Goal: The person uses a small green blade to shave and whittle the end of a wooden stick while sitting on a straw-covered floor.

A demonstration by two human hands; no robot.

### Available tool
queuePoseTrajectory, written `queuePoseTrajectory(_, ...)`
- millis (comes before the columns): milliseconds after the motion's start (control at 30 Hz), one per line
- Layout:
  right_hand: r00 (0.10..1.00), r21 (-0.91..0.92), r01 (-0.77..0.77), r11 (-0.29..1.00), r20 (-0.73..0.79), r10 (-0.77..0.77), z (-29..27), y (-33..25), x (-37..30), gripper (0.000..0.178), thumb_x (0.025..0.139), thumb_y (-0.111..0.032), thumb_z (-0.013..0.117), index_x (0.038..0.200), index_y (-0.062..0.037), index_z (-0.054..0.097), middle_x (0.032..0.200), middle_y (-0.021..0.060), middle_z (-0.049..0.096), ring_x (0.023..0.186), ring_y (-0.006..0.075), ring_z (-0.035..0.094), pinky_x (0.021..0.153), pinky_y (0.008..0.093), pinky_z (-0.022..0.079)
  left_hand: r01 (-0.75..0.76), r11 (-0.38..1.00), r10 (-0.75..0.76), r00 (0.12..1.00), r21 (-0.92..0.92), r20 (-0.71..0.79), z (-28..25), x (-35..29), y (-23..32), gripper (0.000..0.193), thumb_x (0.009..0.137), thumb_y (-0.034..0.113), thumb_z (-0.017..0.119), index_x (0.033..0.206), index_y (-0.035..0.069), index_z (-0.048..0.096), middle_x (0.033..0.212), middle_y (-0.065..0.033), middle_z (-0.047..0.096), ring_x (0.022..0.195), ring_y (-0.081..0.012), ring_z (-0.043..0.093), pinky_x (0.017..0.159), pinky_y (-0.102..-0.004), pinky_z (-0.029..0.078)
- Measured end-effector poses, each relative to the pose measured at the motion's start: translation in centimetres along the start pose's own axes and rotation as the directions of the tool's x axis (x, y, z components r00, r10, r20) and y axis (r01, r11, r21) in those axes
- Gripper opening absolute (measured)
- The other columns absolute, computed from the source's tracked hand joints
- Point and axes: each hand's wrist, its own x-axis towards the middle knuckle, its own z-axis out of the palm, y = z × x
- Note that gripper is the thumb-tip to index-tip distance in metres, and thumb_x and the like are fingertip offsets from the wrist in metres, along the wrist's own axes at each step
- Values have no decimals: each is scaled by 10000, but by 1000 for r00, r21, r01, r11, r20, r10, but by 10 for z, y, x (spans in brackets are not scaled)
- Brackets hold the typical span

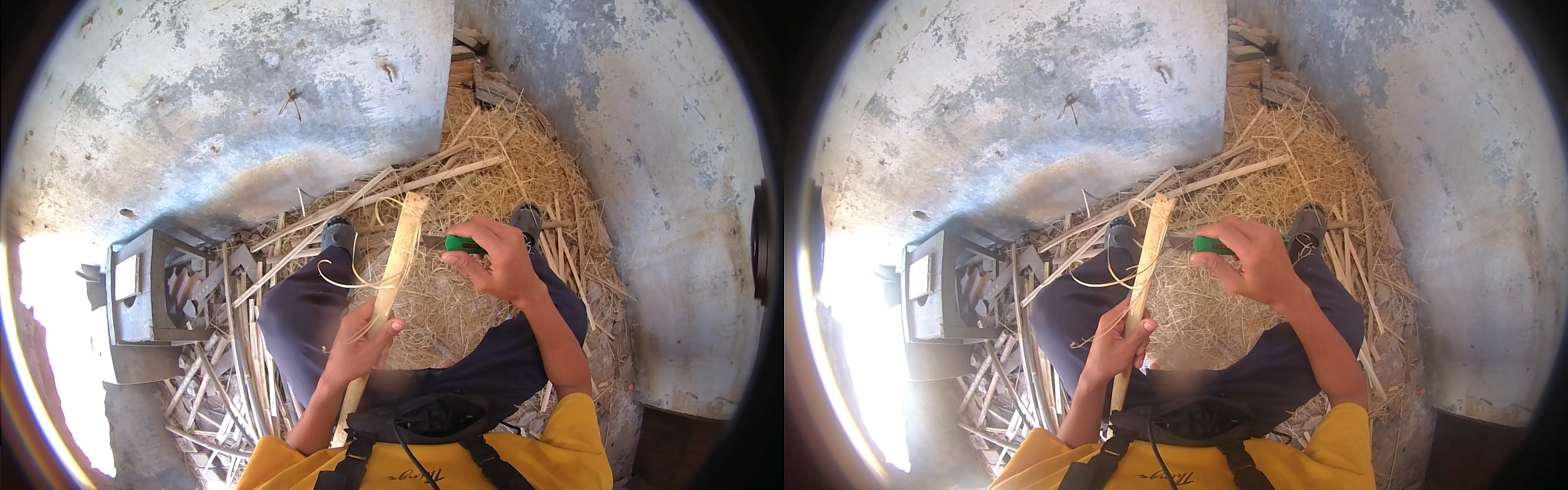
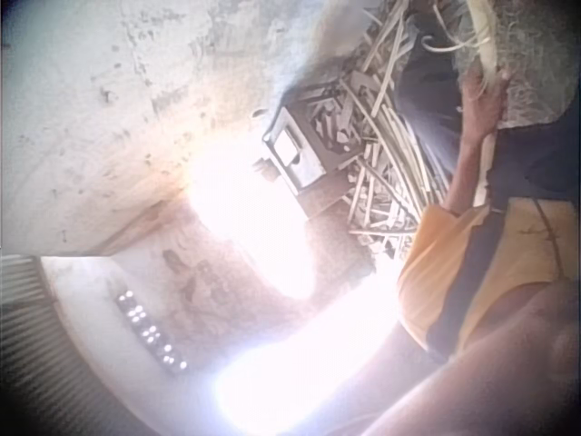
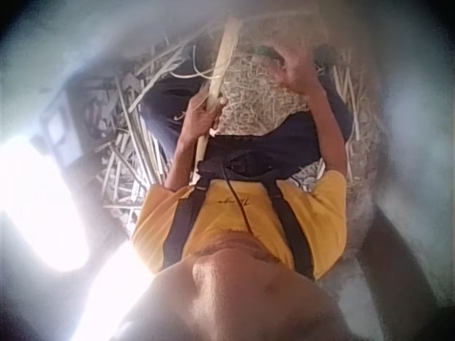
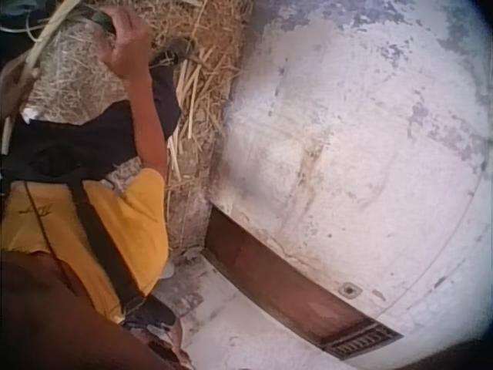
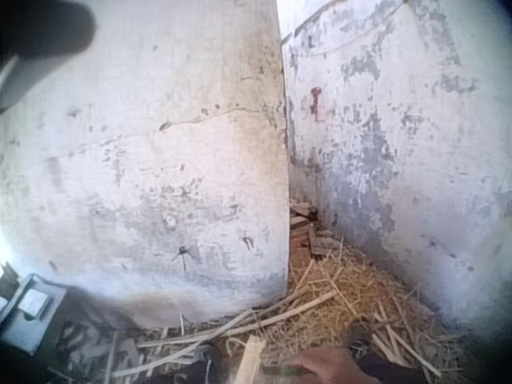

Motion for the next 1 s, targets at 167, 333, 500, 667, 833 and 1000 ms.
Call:
queuePoseTrajectory(167,999,-18,-1,1000,41,2,-3,-2,2,265,944,-271,840,1092,-73,746,916,83,742,782,256,738,666,360,565,-6,1000,6,1000,22,11,1,1,1,236,1098,228,685,1109,17,580,615,25,512,445,-49,478,407,-226,422)
queuePoseTrajectory(333,1000,24,-9,1000,8,9,-4,-3,3,273,934,-272,849,1088,-73,744,910,80,739,772,252,736,662,357,563,-25,999,24,1000,27,12,-1,-1,-2,262,1103,262,681,1095,23,575,615,27,512,444,-50,479,411,-229,422)
queuePoseTrajectory(500,996,-4,10,1000,94,-9,-4,1,2,276,939,-281,846,1092,-76,742,906,74,734,754,246,731,652,356,562,-7,1000,7,1000,24,22,1,1,0,279,1103,281,681,1078,27,569,621,25,516,445,-52,481,416,-230,424)
queuePoseTrajectory(667,998,-1,9,1000,64,-9,1,-2,0,275,948,-275,839,1102,-69,740,914,79,738,747,245,735,633,351,560,-15,999,14,1000,35,25,0,1,-2,287,1106,295,675,1072,31,566,622,24,515,446,-56,486,421,-233,426)
queuePoseTrajectory(833,999,15,-30,999,-13,30,10,-1,-3,294,952,-253,839,1130,-39,743,923,95,743,734,237,730,631,342,556,-2,1000,2,1000,15,28,2,-1,0,282,1116,291,658,1063,31,563,623,24,510,449,-58,489,426,-239,429)
queuePoseTrajectory(1000,996,22,-13,1000,-91,15,18,-4,-3,297,950,-213,847,1144,-11,749,895,96,721,683,201,686,590,318,516,16,999,-15,1000,-31,21,2,-4,-4,280,1097,294,694,1134,24,630,663,47,538,506,-43,495,465,-243,395)
